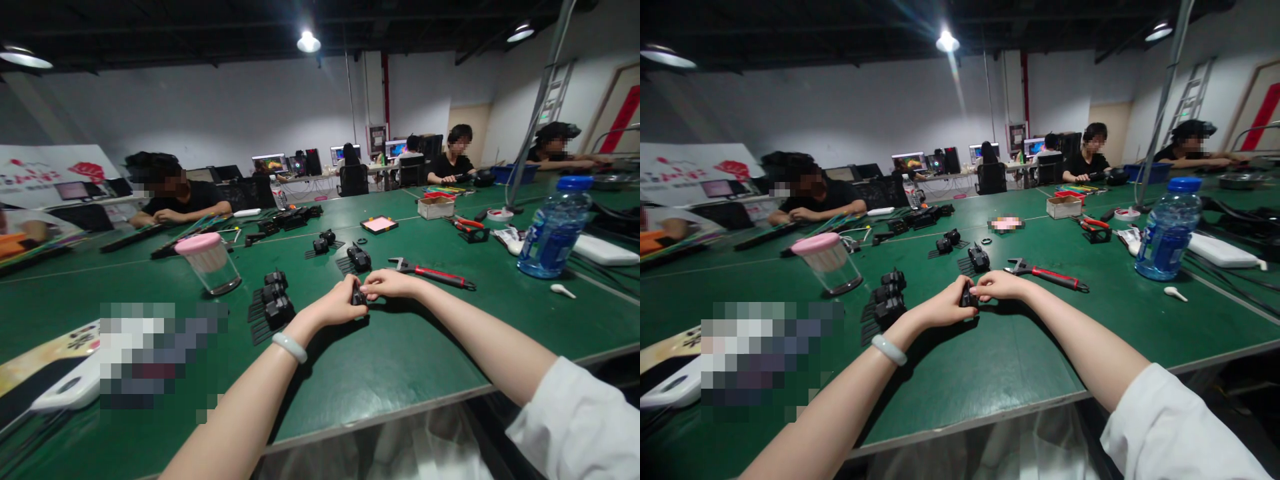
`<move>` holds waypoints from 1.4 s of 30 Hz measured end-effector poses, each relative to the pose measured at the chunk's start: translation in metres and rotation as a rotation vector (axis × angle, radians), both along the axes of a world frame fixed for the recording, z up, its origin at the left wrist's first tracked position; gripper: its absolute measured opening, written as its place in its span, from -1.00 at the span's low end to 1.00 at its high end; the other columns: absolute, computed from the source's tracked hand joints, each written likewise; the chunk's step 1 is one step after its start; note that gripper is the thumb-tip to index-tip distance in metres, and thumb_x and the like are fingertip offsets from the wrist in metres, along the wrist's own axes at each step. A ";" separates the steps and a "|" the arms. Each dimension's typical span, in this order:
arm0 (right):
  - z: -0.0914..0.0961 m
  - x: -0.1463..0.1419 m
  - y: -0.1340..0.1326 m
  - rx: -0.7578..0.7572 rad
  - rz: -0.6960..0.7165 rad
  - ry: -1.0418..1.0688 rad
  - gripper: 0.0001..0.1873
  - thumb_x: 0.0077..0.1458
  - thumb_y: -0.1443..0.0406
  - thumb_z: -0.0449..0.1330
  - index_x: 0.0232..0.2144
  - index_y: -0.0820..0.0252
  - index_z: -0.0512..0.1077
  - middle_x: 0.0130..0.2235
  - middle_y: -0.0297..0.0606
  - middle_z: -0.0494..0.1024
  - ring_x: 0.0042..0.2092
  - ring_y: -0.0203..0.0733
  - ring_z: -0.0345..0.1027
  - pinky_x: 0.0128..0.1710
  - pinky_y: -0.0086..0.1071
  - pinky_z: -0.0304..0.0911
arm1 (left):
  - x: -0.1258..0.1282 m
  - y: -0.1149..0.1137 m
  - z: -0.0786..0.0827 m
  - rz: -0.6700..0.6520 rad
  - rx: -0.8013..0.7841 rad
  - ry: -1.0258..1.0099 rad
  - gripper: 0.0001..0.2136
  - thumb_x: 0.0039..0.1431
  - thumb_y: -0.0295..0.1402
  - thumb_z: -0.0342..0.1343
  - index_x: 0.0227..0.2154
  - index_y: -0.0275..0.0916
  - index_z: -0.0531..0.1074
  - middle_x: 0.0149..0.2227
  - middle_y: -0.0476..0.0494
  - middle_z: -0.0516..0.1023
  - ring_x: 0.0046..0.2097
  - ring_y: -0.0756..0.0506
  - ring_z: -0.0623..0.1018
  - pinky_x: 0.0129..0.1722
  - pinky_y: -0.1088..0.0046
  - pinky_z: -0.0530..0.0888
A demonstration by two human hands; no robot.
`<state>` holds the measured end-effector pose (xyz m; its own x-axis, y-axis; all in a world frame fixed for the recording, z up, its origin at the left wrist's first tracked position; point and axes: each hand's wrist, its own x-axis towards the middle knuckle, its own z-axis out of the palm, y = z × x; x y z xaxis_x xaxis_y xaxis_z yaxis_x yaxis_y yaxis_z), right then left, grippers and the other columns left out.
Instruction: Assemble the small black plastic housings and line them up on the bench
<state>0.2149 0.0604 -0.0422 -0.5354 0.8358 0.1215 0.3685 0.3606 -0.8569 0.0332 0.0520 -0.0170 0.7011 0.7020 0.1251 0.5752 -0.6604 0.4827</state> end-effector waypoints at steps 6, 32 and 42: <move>-0.001 0.000 0.001 -0.008 -0.017 -0.020 -0.57 -0.13 0.00 0.06 -0.49 0.30 0.37 -0.51 -0.27 0.45 -0.41 -0.26 0.33 -0.41 -0.45 0.21 | 0.000 -0.002 0.002 -0.008 -0.003 0.015 -0.61 -0.20 -0.26 0.03 -0.24 -0.28 0.15 -0.36 -0.07 0.30 -0.37 -0.05 0.34 -0.42 0.47 0.30; 0.009 0.000 -0.009 -0.033 0.138 0.127 -0.56 -0.30 0.30 0.26 -0.30 0.20 0.22 -0.32 -0.37 0.26 -0.34 -0.38 0.21 -0.31 -0.45 0.16 | 0.000 -0.002 0.002 -0.007 0.025 0.032 -0.66 -0.17 -0.24 0.01 -0.32 -0.29 0.15 -0.38 -0.07 0.28 -0.37 -0.04 0.33 -0.45 0.48 0.28; 0.004 -0.001 -0.003 0.027 0.116 0.097 -0.64 -0.24 0.26 0.23 -0.33 0.23 0.27 -0.33 -0.36 0.31 -0.28 -0.33 0.21 -0.25 -0.42 0.15 | -0.001 0.001 0.000 -0.001 0.001 0.029 -0.64 -0.20 -0.26 0.04 -0.29 -0.29 0.15 -0.36 -0.06 0.29 -0.36 -0.04 0.33 -0.41 0.47 0.29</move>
<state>0.2141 0.0570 -0.0380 -0.6127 0.7648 0.1992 0.2388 0.4193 -0.8759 0.0318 0.0527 -0.0173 0.7054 0.7009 0.1056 0.5880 -0.6618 0.4649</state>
